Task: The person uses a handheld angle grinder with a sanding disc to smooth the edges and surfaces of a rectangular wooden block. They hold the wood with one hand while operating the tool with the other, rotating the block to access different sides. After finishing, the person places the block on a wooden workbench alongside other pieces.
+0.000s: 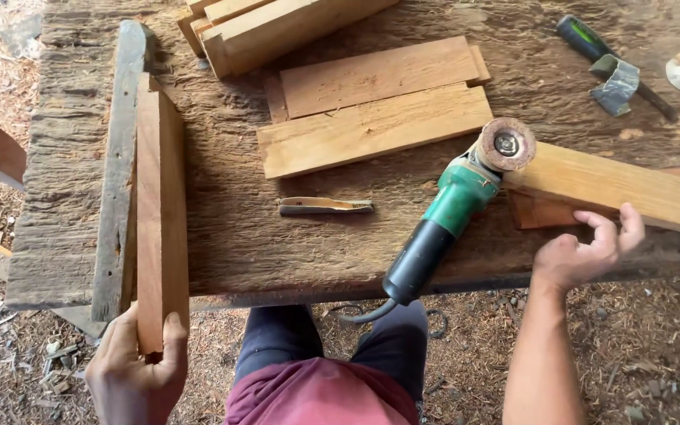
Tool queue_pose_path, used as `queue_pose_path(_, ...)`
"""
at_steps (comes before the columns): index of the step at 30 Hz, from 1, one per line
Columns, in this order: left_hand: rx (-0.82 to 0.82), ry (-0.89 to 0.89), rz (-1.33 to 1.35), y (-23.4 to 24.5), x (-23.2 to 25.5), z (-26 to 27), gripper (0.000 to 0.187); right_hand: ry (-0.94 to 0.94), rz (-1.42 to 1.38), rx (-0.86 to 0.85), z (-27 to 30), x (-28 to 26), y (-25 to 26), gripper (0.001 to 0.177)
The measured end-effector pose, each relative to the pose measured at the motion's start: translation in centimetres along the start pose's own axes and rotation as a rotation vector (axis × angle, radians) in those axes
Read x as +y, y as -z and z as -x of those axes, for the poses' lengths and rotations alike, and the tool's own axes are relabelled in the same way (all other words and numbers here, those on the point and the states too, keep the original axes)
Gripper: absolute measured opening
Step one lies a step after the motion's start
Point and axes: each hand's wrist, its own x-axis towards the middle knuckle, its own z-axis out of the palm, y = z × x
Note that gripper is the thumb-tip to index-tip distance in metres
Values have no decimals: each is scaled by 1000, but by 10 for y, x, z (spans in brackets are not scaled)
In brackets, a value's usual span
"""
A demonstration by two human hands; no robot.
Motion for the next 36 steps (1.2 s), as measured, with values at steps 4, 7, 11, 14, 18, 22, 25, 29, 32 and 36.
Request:
queue_pose_path(4,-156,96,33,41,33,-26,81,9,-19,-9,-1,-3,1,29)
queue_pose_path(7,9,-161,-38,58,49,-56,79,16,-8,-11,-1,-2,2,28)
queue_pose_path(11,-247,-607,31,28,111,-150,70,29,3,-10,-2,-6,3,28)
queue_pose_path(14,-591,-669,-21,-42,151,-216,83,18,8,5,-1,-4,1,28)
queue_pose_path(18,-735,-652,-153,-132,203,-277,97,-32,-12,6,2,2,0,32)
queue_pose_path(22,-873,-440,-304,-170,224,-303,113,-41,4,14,-1,1,0,32)
queue_pose_path(25,-810,-412,-113,-168,218,-296,101,-200,23,-22,2,2,2,21)
queue_pose_path(29,-593,-517,-48,-162,215,-286,74,-199,55,-39,6,7,1,18)
queue_pose_path(32,-412,-670,-75,-170,209,-275,59,-215,98,-18,10,18,-3,19)
queue_pose_path(36,-376,-701,-175,-188,192,-274,51,-242,42,-42,-8,-18,7,24)
